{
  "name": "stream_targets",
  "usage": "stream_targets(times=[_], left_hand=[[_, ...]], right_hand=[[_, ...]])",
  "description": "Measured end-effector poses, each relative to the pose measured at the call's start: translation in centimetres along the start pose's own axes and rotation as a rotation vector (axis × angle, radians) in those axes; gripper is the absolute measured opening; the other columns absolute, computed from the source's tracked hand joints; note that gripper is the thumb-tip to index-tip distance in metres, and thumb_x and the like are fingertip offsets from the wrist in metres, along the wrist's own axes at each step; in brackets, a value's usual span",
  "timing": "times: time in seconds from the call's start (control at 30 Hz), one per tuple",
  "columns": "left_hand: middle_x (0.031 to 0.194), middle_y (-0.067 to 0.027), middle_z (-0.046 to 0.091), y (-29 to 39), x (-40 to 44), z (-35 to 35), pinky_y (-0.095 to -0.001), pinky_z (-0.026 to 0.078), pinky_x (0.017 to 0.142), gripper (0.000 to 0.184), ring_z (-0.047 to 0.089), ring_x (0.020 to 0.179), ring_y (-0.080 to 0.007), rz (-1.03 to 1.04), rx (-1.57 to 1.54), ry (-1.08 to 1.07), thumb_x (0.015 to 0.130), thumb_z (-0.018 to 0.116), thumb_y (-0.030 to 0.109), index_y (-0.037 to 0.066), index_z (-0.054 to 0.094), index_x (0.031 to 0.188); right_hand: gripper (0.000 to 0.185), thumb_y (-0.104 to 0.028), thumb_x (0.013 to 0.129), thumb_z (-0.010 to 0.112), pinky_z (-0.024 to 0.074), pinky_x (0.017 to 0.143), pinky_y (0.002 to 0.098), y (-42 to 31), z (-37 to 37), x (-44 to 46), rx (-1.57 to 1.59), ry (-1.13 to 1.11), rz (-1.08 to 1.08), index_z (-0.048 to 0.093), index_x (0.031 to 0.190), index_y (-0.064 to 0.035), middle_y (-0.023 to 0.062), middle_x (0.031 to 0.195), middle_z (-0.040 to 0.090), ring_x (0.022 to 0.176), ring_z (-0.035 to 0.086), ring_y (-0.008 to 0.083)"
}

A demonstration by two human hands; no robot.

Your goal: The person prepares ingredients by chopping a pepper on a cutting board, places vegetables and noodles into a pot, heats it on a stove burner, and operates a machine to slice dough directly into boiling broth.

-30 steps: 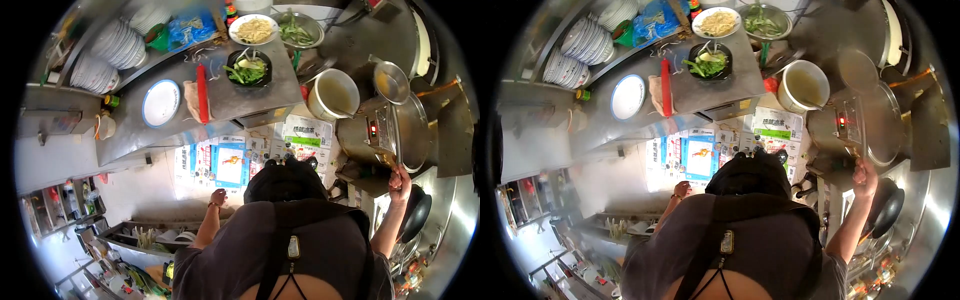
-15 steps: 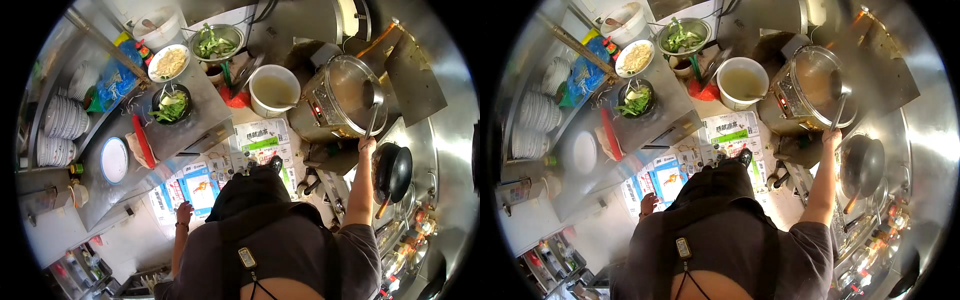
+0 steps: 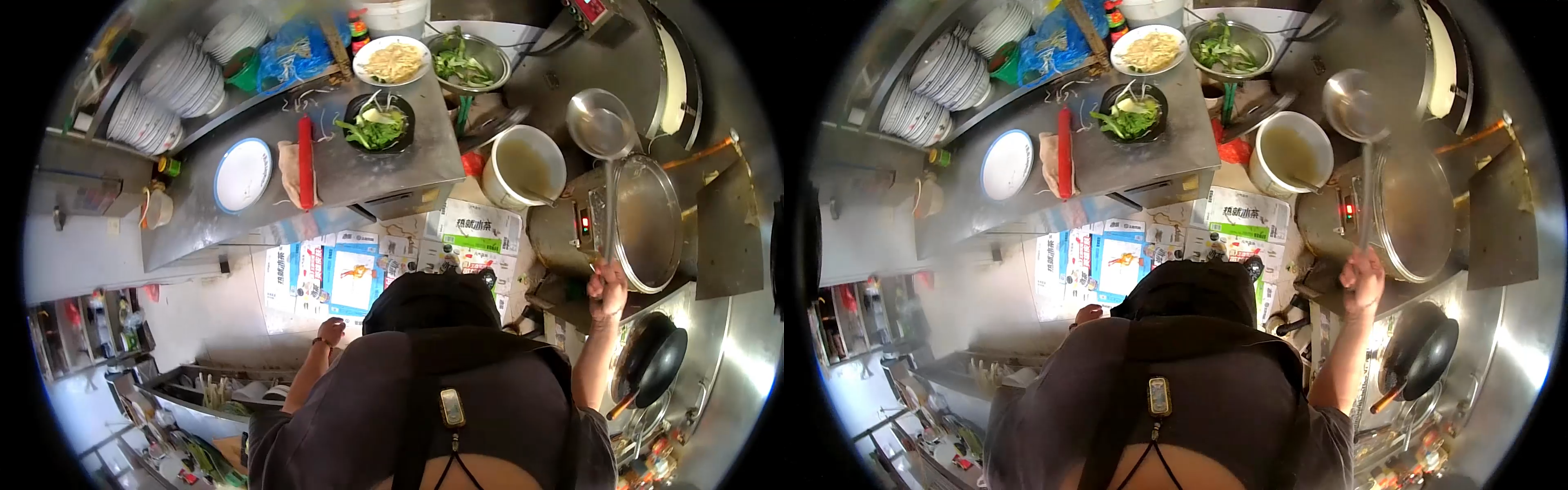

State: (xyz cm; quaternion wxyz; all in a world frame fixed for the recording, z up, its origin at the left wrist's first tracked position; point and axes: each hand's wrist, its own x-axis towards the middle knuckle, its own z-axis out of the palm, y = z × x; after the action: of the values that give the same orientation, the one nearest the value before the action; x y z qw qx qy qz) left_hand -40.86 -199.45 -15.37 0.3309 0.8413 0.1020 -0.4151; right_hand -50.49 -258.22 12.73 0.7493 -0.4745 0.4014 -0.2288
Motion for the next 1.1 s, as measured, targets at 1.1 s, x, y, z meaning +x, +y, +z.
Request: stream_targets(times=[1.1], left_hand=[[0.114, -0.0186, 0.052, 30.3, 14.9, -16.4, -0.0417, 0.041, 0.088, 0.036, 0.052, 0.101, -0.0359, 0.307, 0.161, 0.874, 0.080, 0.055, 0.017, 0.004, 0.052, 0.114]], right_hand=[[0.023, -0.008, 0.086, 0.048, 0.0314, 0.040, 0.0227, 18.4, 5.0, 30.0, -0.070, 0.046, 0.704, 0.038, 0.065, -0.0089, -0.0009, 0.053, 0.035, 0.044, 0.034, 0.0093]])
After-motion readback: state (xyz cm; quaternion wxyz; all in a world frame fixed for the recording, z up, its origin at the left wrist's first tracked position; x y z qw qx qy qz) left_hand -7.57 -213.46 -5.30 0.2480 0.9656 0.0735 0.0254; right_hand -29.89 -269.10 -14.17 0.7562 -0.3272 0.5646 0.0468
